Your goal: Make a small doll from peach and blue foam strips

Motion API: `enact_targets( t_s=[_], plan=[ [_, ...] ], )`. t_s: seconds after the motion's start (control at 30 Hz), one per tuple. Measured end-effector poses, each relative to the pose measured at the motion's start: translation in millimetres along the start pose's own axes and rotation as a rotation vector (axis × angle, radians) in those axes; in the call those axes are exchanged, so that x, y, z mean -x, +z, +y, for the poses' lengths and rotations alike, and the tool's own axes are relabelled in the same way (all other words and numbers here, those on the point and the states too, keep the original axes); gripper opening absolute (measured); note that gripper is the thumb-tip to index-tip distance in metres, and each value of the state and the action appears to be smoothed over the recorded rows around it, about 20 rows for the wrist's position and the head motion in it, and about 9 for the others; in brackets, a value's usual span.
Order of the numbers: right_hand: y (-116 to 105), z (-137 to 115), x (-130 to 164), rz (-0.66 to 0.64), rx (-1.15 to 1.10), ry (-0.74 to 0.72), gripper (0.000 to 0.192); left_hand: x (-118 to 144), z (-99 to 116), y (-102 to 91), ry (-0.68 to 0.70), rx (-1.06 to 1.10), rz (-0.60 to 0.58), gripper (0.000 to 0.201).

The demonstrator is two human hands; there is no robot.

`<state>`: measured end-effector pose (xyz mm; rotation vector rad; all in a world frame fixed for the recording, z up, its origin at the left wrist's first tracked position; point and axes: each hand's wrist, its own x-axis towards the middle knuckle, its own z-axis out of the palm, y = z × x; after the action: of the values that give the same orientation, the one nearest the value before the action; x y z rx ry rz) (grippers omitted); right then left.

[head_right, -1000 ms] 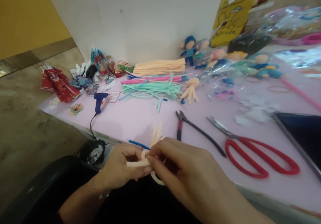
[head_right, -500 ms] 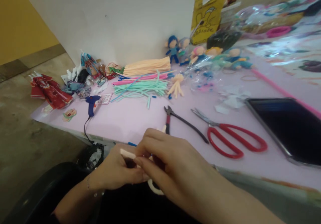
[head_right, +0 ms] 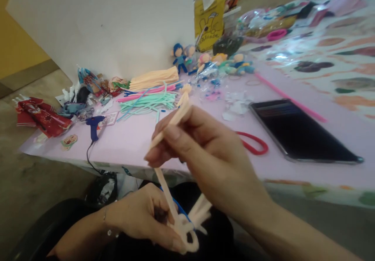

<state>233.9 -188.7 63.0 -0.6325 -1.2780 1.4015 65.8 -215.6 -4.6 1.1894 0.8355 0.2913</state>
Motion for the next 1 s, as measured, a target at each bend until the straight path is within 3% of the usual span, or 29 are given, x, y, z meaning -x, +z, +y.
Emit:
enact_targets(
  t_s=[0.13,0.3,0.37,0.47,0.57,0.83,1.0],
  plan=[
    [-6,1,-8,0.173,-0.03,-0.077,0.027,-2,-2,-2.0,-0.044,0.126,0.047,0.041],
    [-21,9,-19,0.116,0.257,-0.001,0.043,-1,-4,-10.9,0.082,0.272,0.148,0.044],
    [-29,14,-19,0.094,0.472,-0.013,0.032,1,-5,-15.0,0.145,0.319,0.199,0.043],
    [-37,21,-15,-0.142,0.749,-0.013,0.034,5,-6,-19.7,0.194,0.349,0.28,0.04],
    [-35,28,-11,-0.338,0.838,0.029,0.032,7,-5,-22.4,0.193,0.339,0.323,0.038],
    [-17,28,-9,-0.485,0.913,0.186,0.014,12,2,-25.4,0.174,0.091,0.35,0.041],
    [-13,28,-9,-0.529,0.814,0.084,0.023,17,9,-23.2,0.142,0.101,0.354,0.043]
  ],
)
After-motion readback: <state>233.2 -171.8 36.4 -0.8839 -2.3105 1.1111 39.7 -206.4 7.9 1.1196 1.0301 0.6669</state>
